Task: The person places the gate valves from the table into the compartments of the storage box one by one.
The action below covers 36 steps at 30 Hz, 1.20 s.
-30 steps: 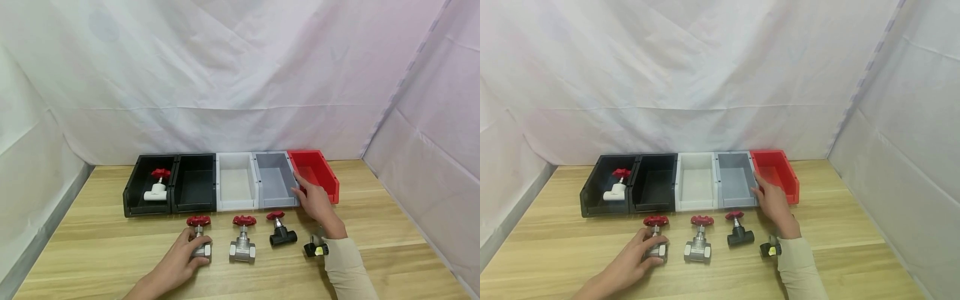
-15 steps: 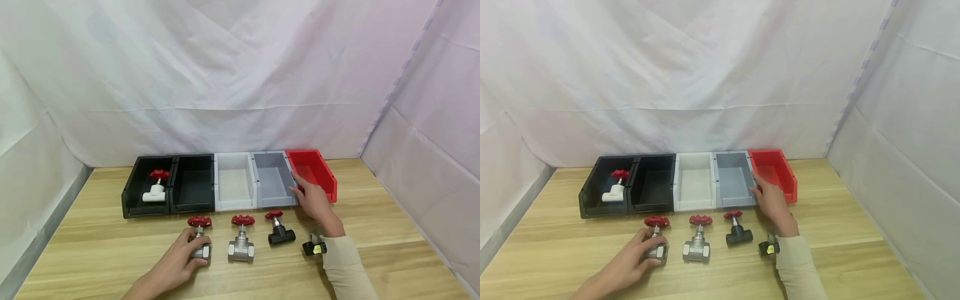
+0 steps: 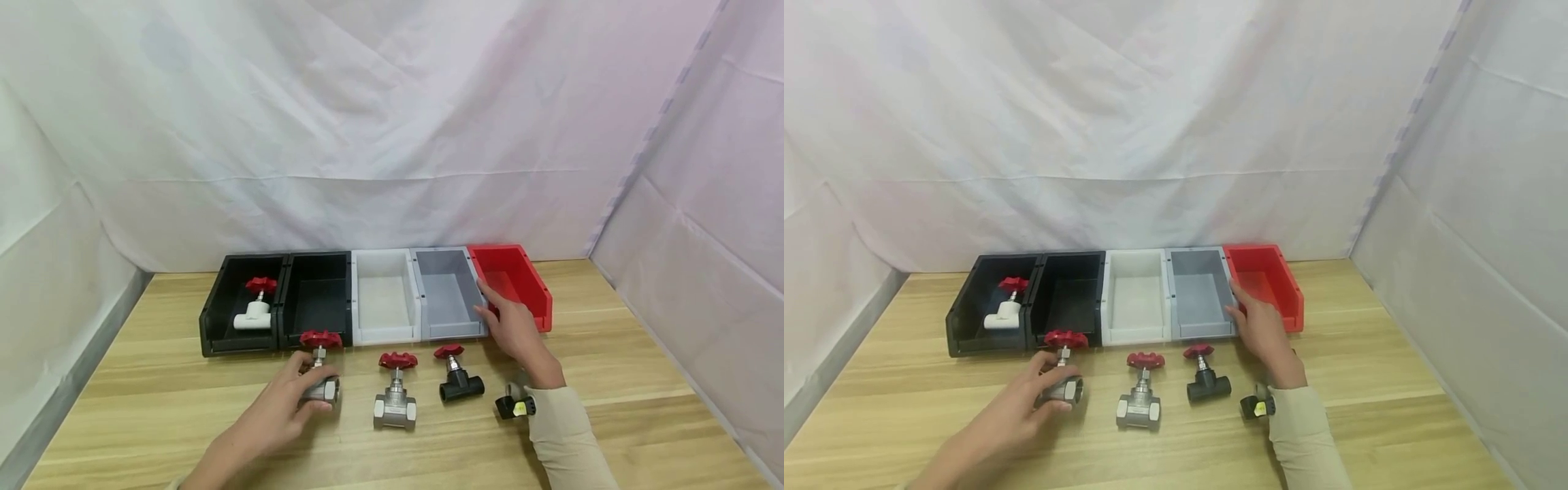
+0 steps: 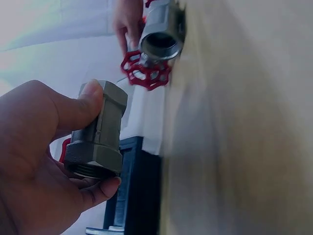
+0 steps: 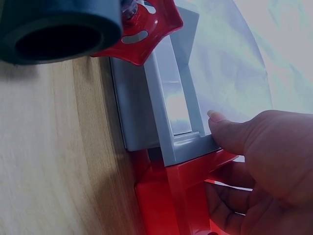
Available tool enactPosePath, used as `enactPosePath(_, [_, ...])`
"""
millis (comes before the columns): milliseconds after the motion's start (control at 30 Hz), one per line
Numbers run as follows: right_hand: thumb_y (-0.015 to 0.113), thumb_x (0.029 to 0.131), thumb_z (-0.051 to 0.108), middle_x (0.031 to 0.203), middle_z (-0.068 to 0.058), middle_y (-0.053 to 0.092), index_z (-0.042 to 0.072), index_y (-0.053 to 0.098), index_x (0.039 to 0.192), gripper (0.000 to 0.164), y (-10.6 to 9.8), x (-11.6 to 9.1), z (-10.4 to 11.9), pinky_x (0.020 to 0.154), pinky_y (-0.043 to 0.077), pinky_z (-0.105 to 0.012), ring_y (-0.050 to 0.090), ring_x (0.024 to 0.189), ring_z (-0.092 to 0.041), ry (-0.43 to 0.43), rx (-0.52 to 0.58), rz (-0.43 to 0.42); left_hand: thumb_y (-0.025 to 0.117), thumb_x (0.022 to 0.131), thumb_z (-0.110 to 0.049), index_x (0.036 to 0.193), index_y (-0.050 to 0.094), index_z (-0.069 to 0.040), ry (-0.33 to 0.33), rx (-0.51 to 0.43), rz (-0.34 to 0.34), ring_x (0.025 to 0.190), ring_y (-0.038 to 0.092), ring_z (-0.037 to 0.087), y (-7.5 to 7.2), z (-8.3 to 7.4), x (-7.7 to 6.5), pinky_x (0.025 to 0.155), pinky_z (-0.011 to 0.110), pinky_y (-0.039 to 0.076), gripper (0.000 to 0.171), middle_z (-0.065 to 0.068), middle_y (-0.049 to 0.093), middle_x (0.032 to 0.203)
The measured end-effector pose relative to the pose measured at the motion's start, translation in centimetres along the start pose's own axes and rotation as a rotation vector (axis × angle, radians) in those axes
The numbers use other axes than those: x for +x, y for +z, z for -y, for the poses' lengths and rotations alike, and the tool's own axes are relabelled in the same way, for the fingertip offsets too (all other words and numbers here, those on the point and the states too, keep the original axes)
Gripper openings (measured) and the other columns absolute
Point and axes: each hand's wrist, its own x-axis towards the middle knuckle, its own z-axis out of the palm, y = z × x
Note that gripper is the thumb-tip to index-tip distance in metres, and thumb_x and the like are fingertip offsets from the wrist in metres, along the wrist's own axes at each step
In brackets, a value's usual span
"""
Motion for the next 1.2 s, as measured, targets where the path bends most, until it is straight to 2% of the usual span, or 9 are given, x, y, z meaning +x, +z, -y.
enactPosePath(167, [0.068,0.090,0.024,0.063,0.001,0.052,0.019,0.035,0.149,0.068,-0.1,0.1,-0.2,0.063,0.047,-0.033,0.046,0.058,-0.019,0.003,0.005,-0.005,0.077,0.079,-0.023,0.124,0.062,-0.022,0.020,0.023,-0.041,0.091,0.052,0.020,-0.7,0.2,1.3,0.079,0.040,0.051,0.048,0.008,0.049,0.115])
enactPosePath(333, [0.069,0.089,0.023,0.065,0.002,0.055,0.017,0.036,0.149,0.068,-0.2,0.1,-0.4,0.071,0.053,-0.039,0.051,0.064,-0.019,0.004,0.000,-0.016,0.078,0.079,-0.023,0.122,0.062,-0.024,0.062,0.030,-0.078,0.089,0.050,0.017,-1.0,0.4,2.5,0.076,0.037,0.049,0.045,0.006,0.048,0.112])
enactPosePath(433, [0.069,0.089,0.023,0.067,0.002,0.056,0.017,0.037,0.149,0.068,-0.1,0.1,-0.4,0.074,0.054,-0.042,0.052,0.066,-0.019,0.003,0.001,-0.013,0.079,0.079,-0.021,0.120,0.064,-0.021,0.095,0.033,-0.110,0.088,0.049,0.018,-1.1,0.6,3.1,0.074,0.037,0.048,0.044,0.008,0.049,0.110])
enactPosePath(533, [0.069,0.089,0.023,0.064,0.003,0.055,0.018,0.036,0.149,0.068,0.0,0.1,-0.4,0.072,0.054,-0.040,0.050,0.062,-0.018,0.005,0.003,-0.008,0.079,0.078,-0.019,0.120,0.064,-0.017,0.119,0.045,-0.141,0.088,0.049,0.020,-1.1,0.8,3.7,0.073,0.038,0.047,0.045,0.010,0.049,0.110])
enactPosePath(633, [0.069,0.089,0.023,0.061,0.002,0.052,0.019,0.036,0.149,0.068,0.1,0.1,-0.3,0.067,0.052,-0.035,0.047,0.057,-0.017,0.005,0.010,-0.005,0.079,0.078,-0.017,0.120,0.064,-0.015,0.107,0.048,-0.146,0.089,0.051,0.024,-1.3,1.1,4.3,0.073,0.041,0.046,0.044,0.015,0.049,0.112])
enactPosePath(767, [0.069,0.089,0.023,0.060,0.002,0.052,0.019,0.036,0.149,0.068,0.2,0.0,-0.3,0.068,0.052,-0.036,0.047,0.057,-0.017,0.003,0.015,0.000,0.077,0.080,-0.015,0.122,0.063,-0.015,0.081,0.048,-0.137,0.087,0.053,0.027,-1.5,1.6,4.8,0.072,0.041,0.046,0.044,0.020,0.049,0.116])
enactPosePath(1000, [0.069,0.089,0.023,0.060,0.002,0.052,0.020,0.036,0.149,0.068,0.3,0.1,-0.3,0.066,0.051,-0.035,0.047,0.057,-0.017,0.002,0.013,-0.009,0.076,0.082,-0.015,0.122,0.063,-0.013,0.091,0.075,-0.158,0.090,0.054,0.029,-2.1,2.3,5.9,0.074,0.045,0.047,0.042,0.021,0.049,0.115])
enactPosePath(1200, [0.069,0.089,0.023,0.061,0.003,0.052,0.020,0.036,0.149,0.069,0.3,0.1,-0.4,0.067,0.051,-0.035,0.047,0.057,-0.017,0.001,0.008,-0.008,0.073,0.084,-0.014,0.122,0.062,-0.012,0.073,0.071,-0.142,0.090,0.054,0.031,-2.2,2.8,6.8,0.074,0.045,0.047,0.040,0.024,0.048,0.117])
